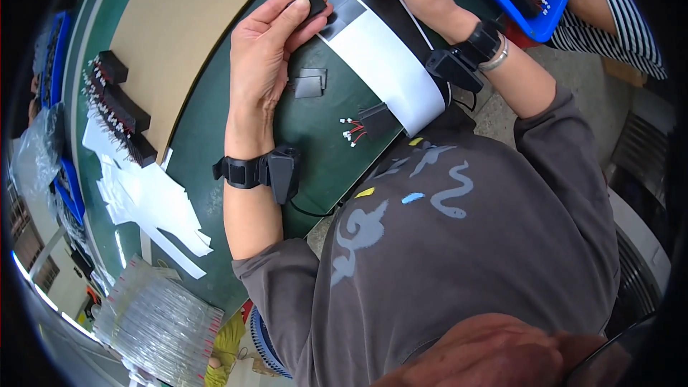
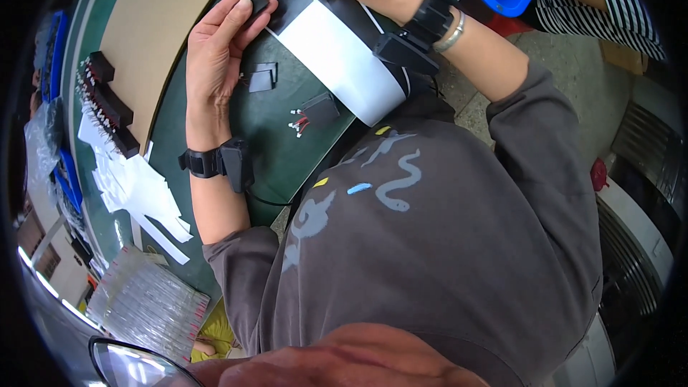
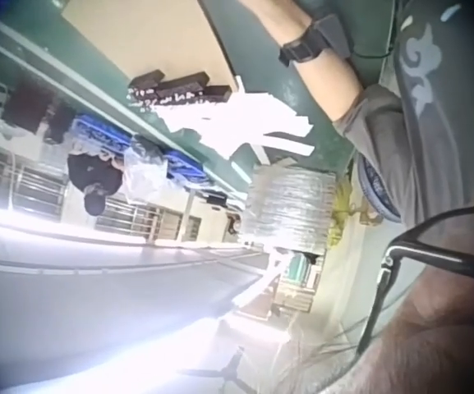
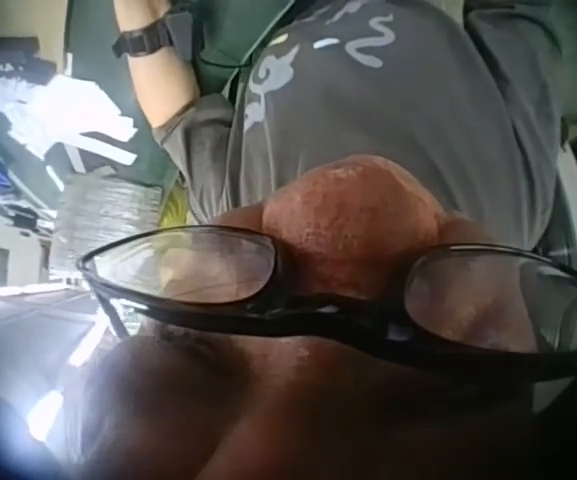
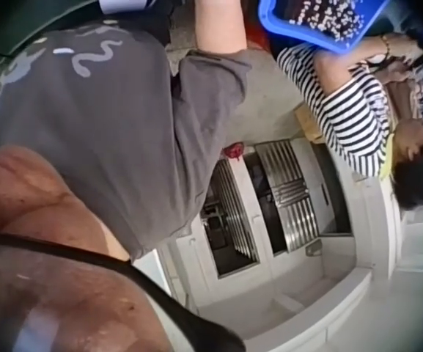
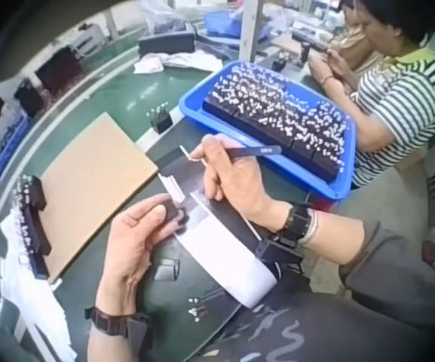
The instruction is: Assembling small electronic or mechanical components by attaching wires and connectors to frames at a manual workstation.
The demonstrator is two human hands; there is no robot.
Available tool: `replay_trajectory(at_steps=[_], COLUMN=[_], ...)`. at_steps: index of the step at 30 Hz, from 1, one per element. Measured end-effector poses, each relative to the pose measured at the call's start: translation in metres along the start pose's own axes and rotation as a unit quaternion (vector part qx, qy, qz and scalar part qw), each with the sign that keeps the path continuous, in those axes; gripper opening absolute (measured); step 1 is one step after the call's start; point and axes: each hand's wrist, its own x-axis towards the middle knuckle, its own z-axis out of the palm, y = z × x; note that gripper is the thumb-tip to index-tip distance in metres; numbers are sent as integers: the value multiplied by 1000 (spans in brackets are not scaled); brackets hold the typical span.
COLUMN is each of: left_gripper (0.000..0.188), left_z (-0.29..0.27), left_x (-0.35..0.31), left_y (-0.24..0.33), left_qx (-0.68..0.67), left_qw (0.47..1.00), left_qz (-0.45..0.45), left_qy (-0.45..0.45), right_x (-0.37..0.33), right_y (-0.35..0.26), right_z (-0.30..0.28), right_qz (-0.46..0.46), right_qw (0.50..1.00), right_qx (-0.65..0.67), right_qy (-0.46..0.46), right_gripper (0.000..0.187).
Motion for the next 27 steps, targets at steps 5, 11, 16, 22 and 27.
replay_trajectory(at_steps=[5, 11, 16, 22, 27], left_gripper=[28, 22, 28, 32, 33], left_z=[1, 3, -3, -19, -50], left_x=[-8, -29, -42, -62, -53], left_y=[8, 7, 3, 5, -7], left_qx=[27, 46, -46, -22, -47], left_qw=[998, 997, 999, 997, 991], left_qz=[38, 28, 9, 42, 81], left_qy=[48, 61, 19, 52, 100], right_x=[-8, -17, -11, -19, -25], right_y=[-6, -14, -9, 0, 12], right_z=[5, 17, 12, 15, 25], right_qz=[-256, -442, -447, -386, -268], right_qw=[923, 765, 787, 845, 843], right_qx=[-259, -419, -345, -273, -326], right_qy=[-123, -211, -248, -249, -334], right_gripper=[16, 17, 19, 16, 18])
